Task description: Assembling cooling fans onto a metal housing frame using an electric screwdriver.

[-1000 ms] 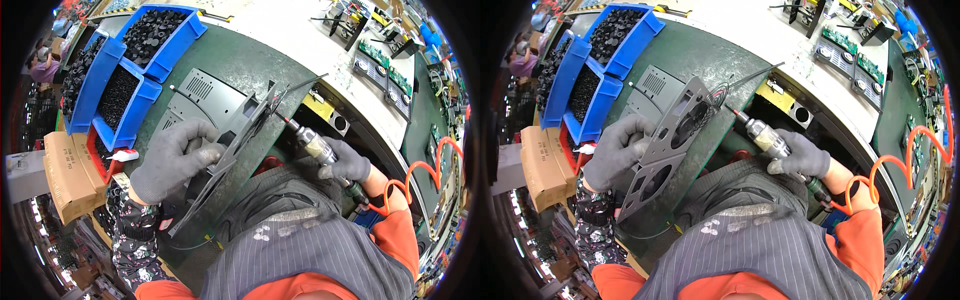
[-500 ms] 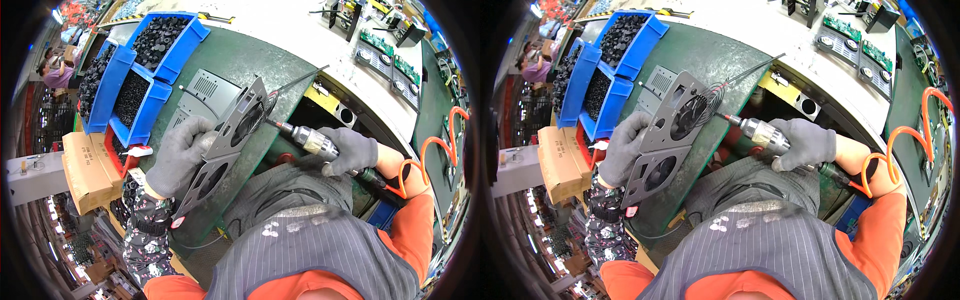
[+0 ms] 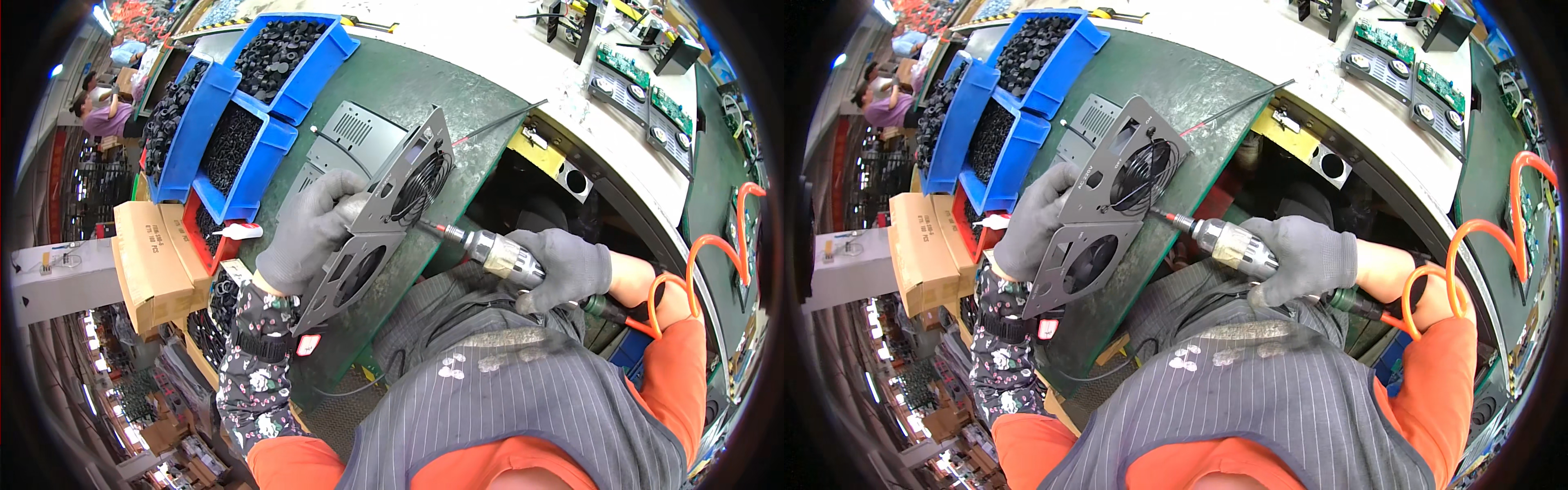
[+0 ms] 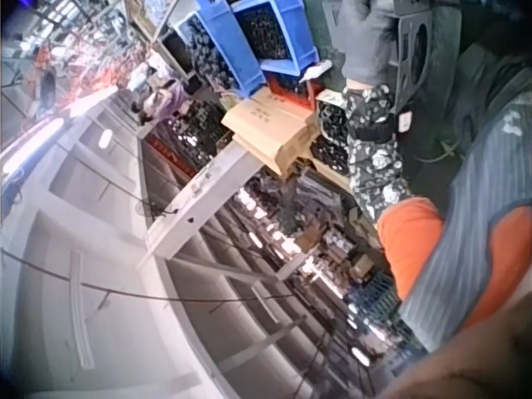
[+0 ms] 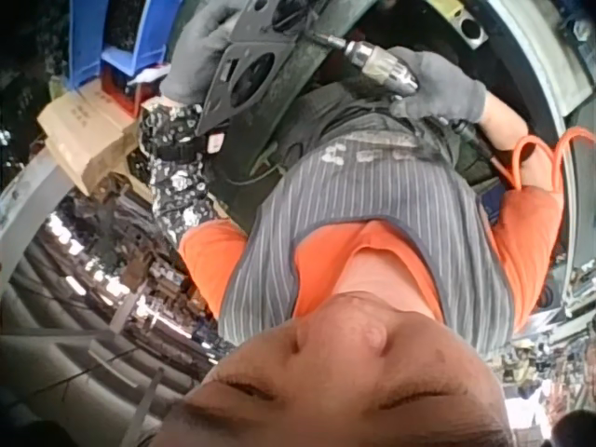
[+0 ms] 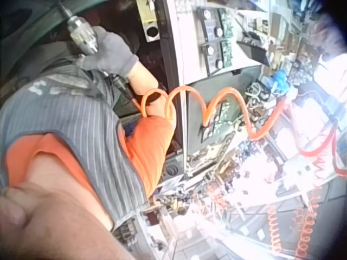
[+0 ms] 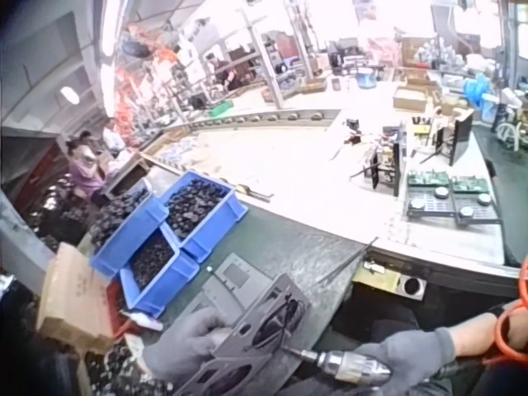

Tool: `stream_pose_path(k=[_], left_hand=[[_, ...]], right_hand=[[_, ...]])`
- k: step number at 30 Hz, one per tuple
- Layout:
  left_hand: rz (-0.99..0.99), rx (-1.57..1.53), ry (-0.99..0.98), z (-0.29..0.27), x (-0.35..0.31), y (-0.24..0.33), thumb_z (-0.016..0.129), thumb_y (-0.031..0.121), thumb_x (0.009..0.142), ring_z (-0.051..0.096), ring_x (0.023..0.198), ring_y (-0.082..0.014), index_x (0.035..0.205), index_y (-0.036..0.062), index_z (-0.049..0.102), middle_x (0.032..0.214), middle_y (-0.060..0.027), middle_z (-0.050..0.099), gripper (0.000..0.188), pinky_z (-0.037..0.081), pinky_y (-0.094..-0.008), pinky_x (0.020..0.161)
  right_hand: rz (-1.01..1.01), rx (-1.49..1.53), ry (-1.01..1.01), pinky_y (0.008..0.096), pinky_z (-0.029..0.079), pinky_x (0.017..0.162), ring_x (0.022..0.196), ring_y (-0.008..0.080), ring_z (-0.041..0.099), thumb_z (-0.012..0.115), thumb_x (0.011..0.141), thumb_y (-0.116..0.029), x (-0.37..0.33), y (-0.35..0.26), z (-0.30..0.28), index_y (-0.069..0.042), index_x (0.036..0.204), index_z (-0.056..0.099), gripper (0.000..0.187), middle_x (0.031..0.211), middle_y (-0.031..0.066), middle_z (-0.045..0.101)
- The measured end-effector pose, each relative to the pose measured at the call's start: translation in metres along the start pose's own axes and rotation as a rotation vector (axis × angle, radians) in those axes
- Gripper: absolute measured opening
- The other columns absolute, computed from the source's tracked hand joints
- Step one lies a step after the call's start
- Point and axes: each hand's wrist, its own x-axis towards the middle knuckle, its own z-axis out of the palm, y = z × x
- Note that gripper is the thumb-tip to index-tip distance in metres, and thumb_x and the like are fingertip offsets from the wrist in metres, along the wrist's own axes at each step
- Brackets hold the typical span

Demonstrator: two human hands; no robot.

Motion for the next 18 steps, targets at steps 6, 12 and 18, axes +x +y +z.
stream_pose_path(k=[6, 12, 18], left_hand=[[-0.045, -1.177, 0.276, -0.030, -0.049, -0.057, 0.050, 0.016, 0.098, 0.038, 0.068, -0.0069, 0.138, -0.0008, 0.044, 0.095, 0.0016, 0.050, 0.044, 0.036, -0.0209, 0.059], [-0.293, -1.235, 0.361, 0.010, -0.163, -0.117, 0.055, 0.020, 0.097, 0.037, 0.051, -0.0042, 0.119, 0.0026, 0.054, 0.072, 0.0021, 0.047, 0.028, 0.031, -0.0179, 0.040], [-0.112, -1.130, 0.110, 0.090, -0.156, -0.101, 0.056, 0.028, 0.095, 0.040, 0.055, -0.0091, 0.112, 0.0012, 0.060, 0.077, -0.0032, 0.052, 0.032, 0.037, -0.0225, 0.044]], right_hand=[[0.136, 0.155, 0.156, 0.0340, 0.049, 0.079, 0.086, 0.0197, 0.062, 0.084, 0.069, -0.033, -0.011, 0.033, 0.029, -0.002, 0.126, 0.054, 0.072, 0.093, 0.0100, 0.064], [0.058, 0.468, 0.095, 0.0318, 0.049, 0.081, 0.089, 0.0138, 0.057, 0.085, 0.068, -0.025, -0.018, 0.038, 0.043, -0.003, 0.127, 0.054, 0.070, 0.100, 0.0049, 0.062], [0.031, 0.369, -0.097, 0.0301, 0.051, 0.081, 0.091, 0.0134, 0.059, 0.086, 0.066, -0.019, -0.031, -0.006, 0.047, -0.003, 0.129, 0.051, 0.074, 0.101, 0.0059, 0.062]])
